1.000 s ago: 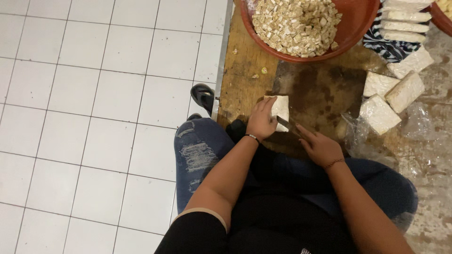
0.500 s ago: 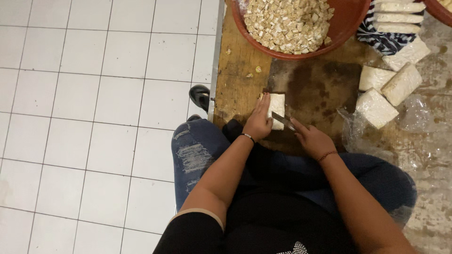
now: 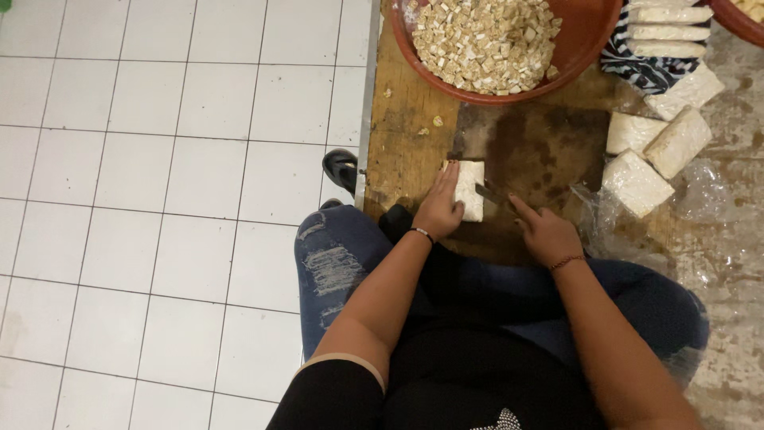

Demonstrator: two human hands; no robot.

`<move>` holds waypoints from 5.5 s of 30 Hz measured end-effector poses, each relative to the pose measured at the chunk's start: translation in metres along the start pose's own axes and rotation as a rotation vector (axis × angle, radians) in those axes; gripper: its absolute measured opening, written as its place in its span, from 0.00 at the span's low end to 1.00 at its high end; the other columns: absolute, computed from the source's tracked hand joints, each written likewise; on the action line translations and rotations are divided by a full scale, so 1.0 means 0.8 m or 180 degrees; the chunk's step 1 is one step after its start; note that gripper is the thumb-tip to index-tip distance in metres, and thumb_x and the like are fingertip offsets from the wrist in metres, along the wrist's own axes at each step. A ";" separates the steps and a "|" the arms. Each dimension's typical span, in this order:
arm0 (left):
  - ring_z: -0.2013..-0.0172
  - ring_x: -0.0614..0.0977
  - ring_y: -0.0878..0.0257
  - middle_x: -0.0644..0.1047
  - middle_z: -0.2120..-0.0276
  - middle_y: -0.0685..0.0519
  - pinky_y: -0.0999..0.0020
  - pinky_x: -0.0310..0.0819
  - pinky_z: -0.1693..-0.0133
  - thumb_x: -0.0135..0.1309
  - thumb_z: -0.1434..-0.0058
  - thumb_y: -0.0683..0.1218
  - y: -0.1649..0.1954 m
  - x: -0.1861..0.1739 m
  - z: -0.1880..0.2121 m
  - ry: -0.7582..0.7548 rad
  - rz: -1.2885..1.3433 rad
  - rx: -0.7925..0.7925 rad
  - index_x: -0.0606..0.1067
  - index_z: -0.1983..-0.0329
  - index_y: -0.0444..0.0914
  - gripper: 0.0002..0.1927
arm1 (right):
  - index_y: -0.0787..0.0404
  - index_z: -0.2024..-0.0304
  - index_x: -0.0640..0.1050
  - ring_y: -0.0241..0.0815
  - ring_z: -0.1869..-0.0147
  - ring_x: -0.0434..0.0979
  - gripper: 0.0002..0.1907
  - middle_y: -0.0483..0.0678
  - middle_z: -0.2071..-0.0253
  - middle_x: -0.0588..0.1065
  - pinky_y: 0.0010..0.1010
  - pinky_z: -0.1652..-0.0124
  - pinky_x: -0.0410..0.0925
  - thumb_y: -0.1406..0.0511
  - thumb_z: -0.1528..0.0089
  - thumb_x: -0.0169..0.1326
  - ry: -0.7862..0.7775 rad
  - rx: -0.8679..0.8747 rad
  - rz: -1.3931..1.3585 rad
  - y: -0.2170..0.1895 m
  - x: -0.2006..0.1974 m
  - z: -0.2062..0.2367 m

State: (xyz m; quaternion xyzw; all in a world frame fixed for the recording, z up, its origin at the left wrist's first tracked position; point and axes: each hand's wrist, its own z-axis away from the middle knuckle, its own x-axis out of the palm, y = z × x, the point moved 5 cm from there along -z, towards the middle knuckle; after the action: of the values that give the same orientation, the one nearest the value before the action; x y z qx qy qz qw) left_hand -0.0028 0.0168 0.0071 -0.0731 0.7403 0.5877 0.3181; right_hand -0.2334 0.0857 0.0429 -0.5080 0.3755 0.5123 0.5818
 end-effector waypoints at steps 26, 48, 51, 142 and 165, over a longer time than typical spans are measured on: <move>0.26 0.58 0.45 0.59 0.26 0.46 0.46 0.52 0.30 0.67 0.47 0.58 0.011 0.007 -0.001 -0.0100 -0.0498 0.0001 0.57 0.24 0.41 0.51 | 0.37 0.28 0.65 0.65 0.50 0.77 0.31 0.63 0.54 0.77 0.50 0.51 0.70 0.59 0.35 0.51 0.0254 -0.0087 -0.1135 0.042 -0.015 -0.025; 0.50 0.76 0.54 0.76 0.59 0.55 0.35 0.54 0.35 0.52 0.38 0.44 0.032 -0.006 -0.008 0.1014 -0.1355 0.0559 0.76 0.63 0.44 0.03 | 0.30 0.29 0.65 0.56 0.59 0.78 0.31 0.54 0.63 0.74 0.44 0.56 0.72 0.58 0.35 0.51 -0.0482 -0.0231 -0.0528 0.002 -0.008 0.008; 0.51 0.76 0.54 0.76 0.59 0.54 0.36 0.54 0.35 0.52 0.38 0.43 0.030 -0.005 -0.007 0.0969 -0.1243 0.0461 0.76 0.63 0.44 0.03 | 0.29 0.30 0.65 0.56 0.60 0.78 0.31 0.54 0.64 0.74 0.45 0.57 0.72 0.58 0.35 0.52 -0.0407 -0.0326 -0.0452 -0.001 -0.008 0.011; 0.55 0.78 0.48 0.75 0.62 0.46 0.54 0.74 0.43 0.52 0.41 0.38 0.075 -0.010 -0.007 0.0653 -0.1207 0.1779 0.73 0.61 0.35 0.05 | 0.24 0.30 0.64 0.57 0.62 0.79 0.31 0.53 0.61 0.76 0.46 0.60 0.74 0.58 0.35 0.50 -0.0082 -0.0193 -0.0044 0.063 -0.012 -0.018; 0.48 0.78 0.47 0.76 0.59 0.46 0.55 0.67 0.34 0.50 0.41 0.39 0.043 0.020 -0.007 0.0192 -0.1501 0.1574 0.74 0.58 0.36 0.08 | 0.30 0.28 0.67 0.61 0.53 0.78 0.29 0.59 0.56 0.77 0.50 0.52 0.72 0.61 0.31 0.49 0.0647 0.0344 -0.0360 0.115 -0.041 -0.020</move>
State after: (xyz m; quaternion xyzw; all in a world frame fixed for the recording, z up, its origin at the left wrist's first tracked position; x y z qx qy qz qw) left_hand -0.0343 0.0260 0.0268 -0.1803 0.8321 0.2983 0.4314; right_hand -0.3282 0.0593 0.0524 -0.5455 0.4303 0.4036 0.5953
